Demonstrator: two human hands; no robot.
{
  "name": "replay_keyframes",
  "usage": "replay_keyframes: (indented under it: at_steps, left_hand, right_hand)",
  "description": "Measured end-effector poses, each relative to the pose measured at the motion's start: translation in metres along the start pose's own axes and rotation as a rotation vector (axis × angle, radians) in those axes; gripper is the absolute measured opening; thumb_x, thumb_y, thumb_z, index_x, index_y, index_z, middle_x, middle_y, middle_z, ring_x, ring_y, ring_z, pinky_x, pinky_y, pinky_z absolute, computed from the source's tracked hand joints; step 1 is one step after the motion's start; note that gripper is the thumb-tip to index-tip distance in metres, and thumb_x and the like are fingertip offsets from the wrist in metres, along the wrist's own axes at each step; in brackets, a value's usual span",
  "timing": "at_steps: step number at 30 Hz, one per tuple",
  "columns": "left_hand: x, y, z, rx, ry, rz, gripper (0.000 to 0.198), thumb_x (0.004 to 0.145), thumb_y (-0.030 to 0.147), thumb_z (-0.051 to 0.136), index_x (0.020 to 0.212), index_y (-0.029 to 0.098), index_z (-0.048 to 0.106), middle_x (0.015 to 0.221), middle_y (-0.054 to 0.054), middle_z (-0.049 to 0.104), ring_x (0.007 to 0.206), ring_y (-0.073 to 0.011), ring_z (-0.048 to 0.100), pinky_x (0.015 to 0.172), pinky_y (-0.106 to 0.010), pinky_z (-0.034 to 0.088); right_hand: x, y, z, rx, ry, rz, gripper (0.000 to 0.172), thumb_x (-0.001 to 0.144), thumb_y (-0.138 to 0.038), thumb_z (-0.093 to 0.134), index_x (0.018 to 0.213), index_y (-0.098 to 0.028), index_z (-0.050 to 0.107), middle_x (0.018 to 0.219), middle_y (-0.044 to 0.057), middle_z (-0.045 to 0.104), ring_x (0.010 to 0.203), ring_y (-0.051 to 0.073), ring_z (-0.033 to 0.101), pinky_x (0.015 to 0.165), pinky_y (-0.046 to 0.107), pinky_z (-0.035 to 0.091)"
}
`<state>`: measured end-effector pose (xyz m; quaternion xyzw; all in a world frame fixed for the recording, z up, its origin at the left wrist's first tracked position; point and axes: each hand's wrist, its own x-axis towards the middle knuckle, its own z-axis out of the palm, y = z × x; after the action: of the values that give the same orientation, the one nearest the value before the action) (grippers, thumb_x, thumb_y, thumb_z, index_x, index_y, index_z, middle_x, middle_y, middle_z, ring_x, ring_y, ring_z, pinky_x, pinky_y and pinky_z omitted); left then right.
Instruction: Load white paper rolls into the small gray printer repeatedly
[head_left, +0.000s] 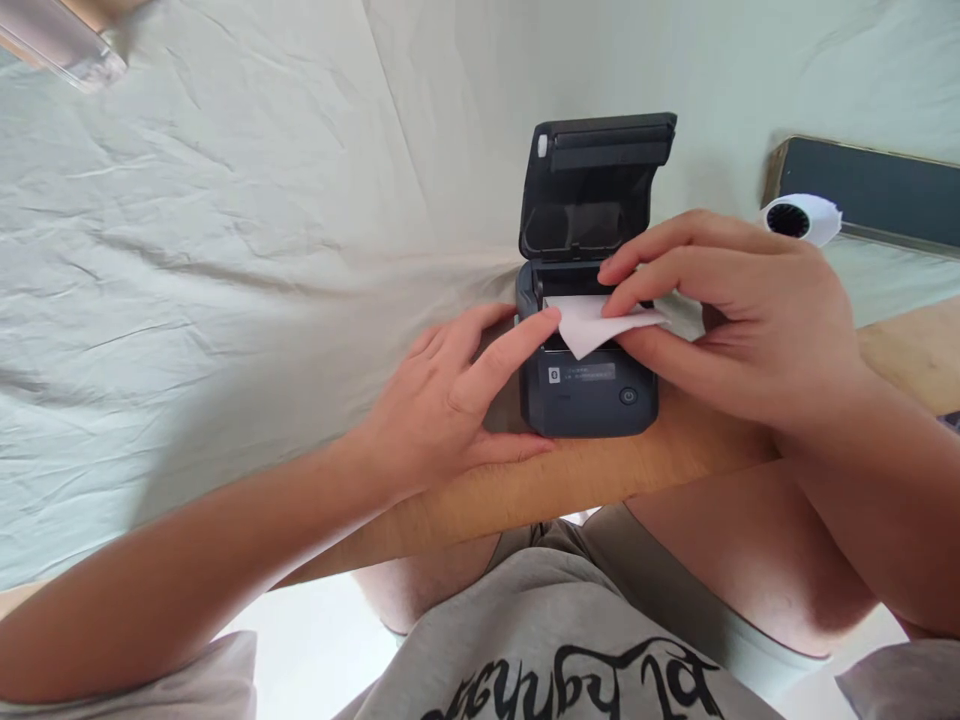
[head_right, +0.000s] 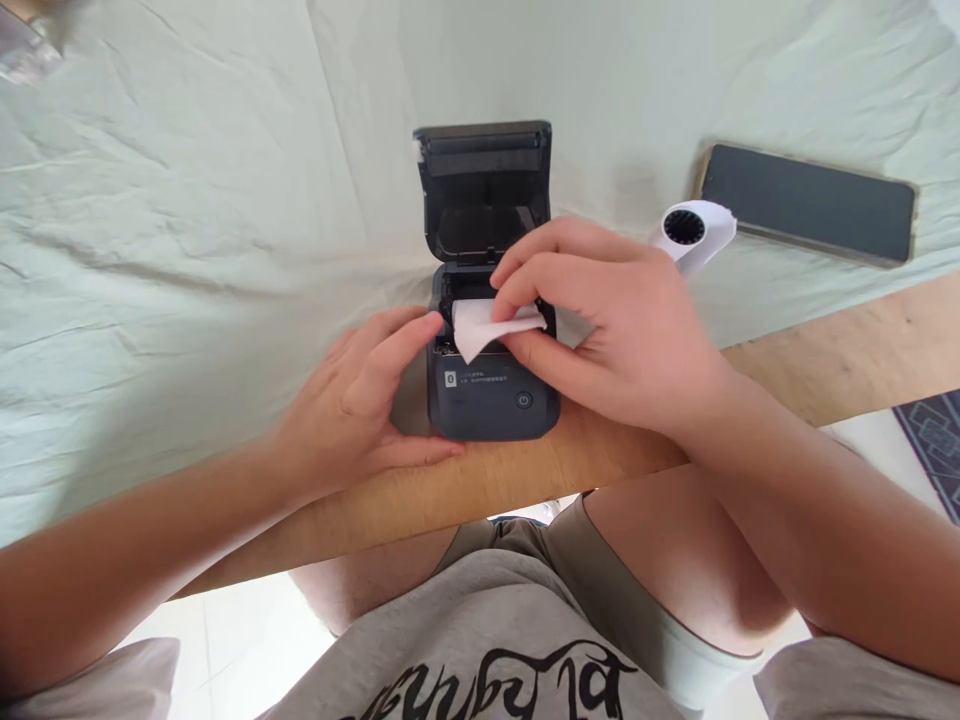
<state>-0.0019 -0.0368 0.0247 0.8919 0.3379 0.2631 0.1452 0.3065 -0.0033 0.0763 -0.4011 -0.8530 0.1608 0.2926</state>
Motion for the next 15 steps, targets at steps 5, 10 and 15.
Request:
replay_keyframes:
  at_steps: [5,10,15]
  left_hand:
    - [0.0,-0.004,-0.006,0.015,-0.076,0.025,0.077,0.115,0.068,0.084,0.182,0.041,0.059,0.173,-0.02,0.065,0.155,-0.0449,0.074,0.12,-0.065,0.07]
    - [0.001,-0.003,-0.005,-0.012,-0.064,-0.003,0.074,0.112,0.068,0.088,0.178,0.046,0.063,0.174,-0.017,0.065,0.158,-0.0448,0.072,0.126,-0.067,0.068]
    - [0.0,-0.003,-0.005,0.002,-0.076,0.006,0.063,0.113,0.069,0.086,0.17,0.047,0.071,0.18,-0.015,0.063,0.159,-0.0458,0.072,0.124,-0.07,0.068]
  right_hand:
    - [-0.011,0.0,-0.006,0.047,-0.09,-0.209,0.013,0.119,-0.034,0.068,0.122,-0.032,0.08,0.135,0.003,0.085,0.118,0.019,0.085,0.106,0.043,0.077]
    - [-0.013,0.01,-0.003,0.031,0.113,-0.039,0.016,0.121,-0.032,0.064,0.13,-0.031,0.077,0.13,0.006,0.083,0.125,0.023,0.082,0.102,0.051,0.074]
    - [-0.011,0.02,0.005,0.065,0.152,0.107,0.02,0.117,-0.035,0.068,0.137,-0.032,0.073,0.137,0.004,0.08,0.129,0.022,0.08,0.103,0.049,0.072]
